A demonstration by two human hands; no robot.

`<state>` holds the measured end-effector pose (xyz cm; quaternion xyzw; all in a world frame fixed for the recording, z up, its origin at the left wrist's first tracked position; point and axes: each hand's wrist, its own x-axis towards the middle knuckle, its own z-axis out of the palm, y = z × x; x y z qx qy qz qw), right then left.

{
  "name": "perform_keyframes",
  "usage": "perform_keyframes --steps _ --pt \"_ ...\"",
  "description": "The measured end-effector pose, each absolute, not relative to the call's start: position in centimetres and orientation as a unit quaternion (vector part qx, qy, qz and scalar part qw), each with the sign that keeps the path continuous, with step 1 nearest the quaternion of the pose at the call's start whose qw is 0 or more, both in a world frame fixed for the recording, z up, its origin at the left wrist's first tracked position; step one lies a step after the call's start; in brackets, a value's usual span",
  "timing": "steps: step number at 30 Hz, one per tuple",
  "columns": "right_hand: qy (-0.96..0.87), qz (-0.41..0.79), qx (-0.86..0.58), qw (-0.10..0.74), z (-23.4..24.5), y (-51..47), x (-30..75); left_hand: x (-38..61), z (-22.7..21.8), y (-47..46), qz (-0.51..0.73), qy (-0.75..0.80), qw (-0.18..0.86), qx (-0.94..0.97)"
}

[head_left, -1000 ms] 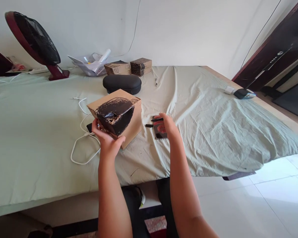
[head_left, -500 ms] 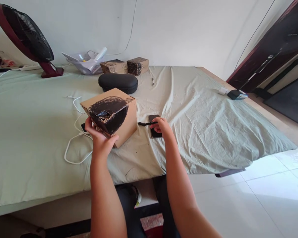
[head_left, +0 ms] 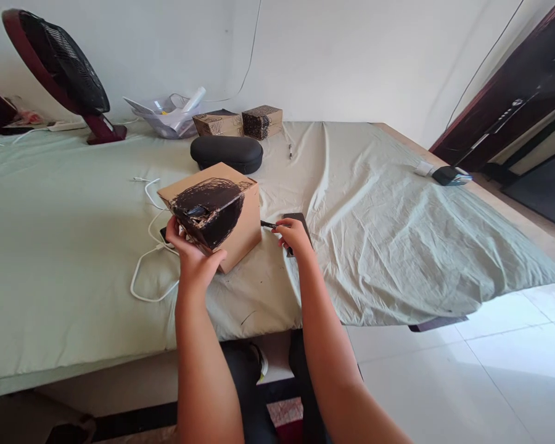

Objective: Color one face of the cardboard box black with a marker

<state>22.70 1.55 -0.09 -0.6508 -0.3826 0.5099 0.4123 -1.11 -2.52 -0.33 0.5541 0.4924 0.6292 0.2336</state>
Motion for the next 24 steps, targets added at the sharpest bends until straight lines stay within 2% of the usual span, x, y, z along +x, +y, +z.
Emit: perform_keyframes --steps 7,16,24 --pt "-0.377 0.54 -0.66 0.362 -1.5 2.2 20.0 -1.8 -0.6 -2.6 0.615 0.508 0.229 0.558" --pt "-0.355 0.573 -0.619 0.404 -1.2 2.3 19.6 -2.2 -1.0 -2.1 0.626 0.517 0.247 0.529" --pt "-0.365 0.548 -0.622 0.424 -0.7 2.1 20.2 -1.6 -0.6 -1.6 0.646 0.537 0.233 0.491"
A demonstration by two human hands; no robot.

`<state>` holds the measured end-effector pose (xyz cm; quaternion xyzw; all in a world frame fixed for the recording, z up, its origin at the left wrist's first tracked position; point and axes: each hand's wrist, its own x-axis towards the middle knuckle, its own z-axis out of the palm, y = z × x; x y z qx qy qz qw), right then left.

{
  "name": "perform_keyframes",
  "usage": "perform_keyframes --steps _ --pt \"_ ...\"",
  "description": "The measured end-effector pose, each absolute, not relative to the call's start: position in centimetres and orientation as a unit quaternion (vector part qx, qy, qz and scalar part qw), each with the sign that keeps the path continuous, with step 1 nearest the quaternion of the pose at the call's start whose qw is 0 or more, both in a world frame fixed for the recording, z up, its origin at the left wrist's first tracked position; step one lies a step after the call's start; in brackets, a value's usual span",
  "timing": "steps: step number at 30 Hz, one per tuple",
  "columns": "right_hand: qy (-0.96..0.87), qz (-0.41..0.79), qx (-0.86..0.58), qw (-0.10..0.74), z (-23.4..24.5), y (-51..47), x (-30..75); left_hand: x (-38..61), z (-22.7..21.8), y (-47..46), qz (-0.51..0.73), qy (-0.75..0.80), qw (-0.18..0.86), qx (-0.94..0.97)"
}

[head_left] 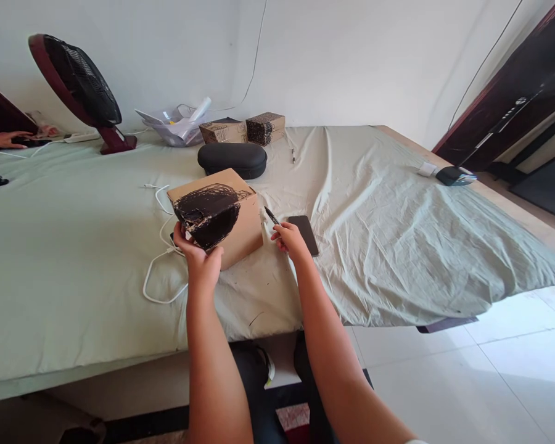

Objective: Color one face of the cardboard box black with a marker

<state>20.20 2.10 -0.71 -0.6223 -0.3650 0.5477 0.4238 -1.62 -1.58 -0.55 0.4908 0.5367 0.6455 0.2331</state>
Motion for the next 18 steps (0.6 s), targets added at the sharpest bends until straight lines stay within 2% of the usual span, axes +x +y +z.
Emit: perform_keyframes --steps 11,18 --pt "-0.417 0.53 -0.655 0.339 -0.9 1.4 20.0 -2.9 -1.3 -0.9 0.7 0.524 0.186 0.448" --pt "-0.429 0.534 -0.648 0.333 -1.8 2.1 18.2 -2.7 -1.2 -0.5 0.712 0.548 0.217 0.381"
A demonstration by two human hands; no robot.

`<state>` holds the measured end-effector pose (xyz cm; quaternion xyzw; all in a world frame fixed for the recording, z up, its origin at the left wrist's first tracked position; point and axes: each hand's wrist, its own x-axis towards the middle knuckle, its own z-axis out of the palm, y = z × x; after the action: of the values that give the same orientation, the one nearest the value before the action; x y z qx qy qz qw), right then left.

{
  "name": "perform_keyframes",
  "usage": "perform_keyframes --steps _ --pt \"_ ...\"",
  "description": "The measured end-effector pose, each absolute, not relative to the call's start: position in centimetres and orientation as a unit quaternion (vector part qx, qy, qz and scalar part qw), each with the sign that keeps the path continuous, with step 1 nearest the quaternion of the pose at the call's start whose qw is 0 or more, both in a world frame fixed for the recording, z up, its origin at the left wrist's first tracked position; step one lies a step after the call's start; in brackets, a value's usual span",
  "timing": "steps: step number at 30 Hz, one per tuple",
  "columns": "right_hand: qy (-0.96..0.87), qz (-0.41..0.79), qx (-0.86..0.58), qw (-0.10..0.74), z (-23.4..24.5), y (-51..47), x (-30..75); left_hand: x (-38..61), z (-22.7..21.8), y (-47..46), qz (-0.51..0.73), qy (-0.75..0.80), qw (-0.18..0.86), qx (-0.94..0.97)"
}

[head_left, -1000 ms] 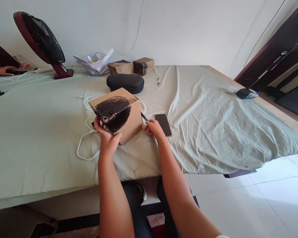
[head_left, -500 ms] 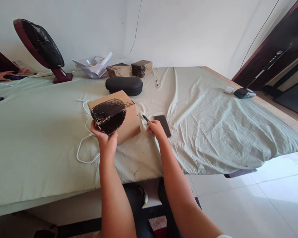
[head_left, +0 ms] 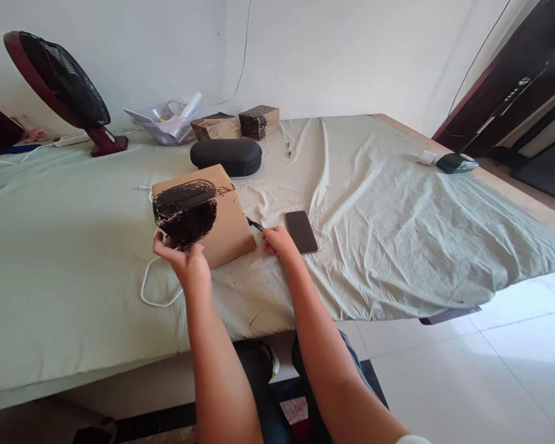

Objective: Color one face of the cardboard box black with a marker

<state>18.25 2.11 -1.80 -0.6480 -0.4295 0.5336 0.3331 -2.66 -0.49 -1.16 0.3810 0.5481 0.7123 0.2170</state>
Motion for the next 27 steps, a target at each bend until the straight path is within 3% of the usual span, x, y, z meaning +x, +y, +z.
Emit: perform_keyframes --steps 16,27 --pt "-0.428 0.448 -0.697 0.361 -2.7 3.1 16.1 -2.6 -0.1 -0.8 0.696 0.592 0.252 0.319" --pt "-0.314 0.561 -0.63 0.435 -2.6 3.2 15.8 -2.5 -0.1 -0.9 0.694 0.593 0.264 0.311"
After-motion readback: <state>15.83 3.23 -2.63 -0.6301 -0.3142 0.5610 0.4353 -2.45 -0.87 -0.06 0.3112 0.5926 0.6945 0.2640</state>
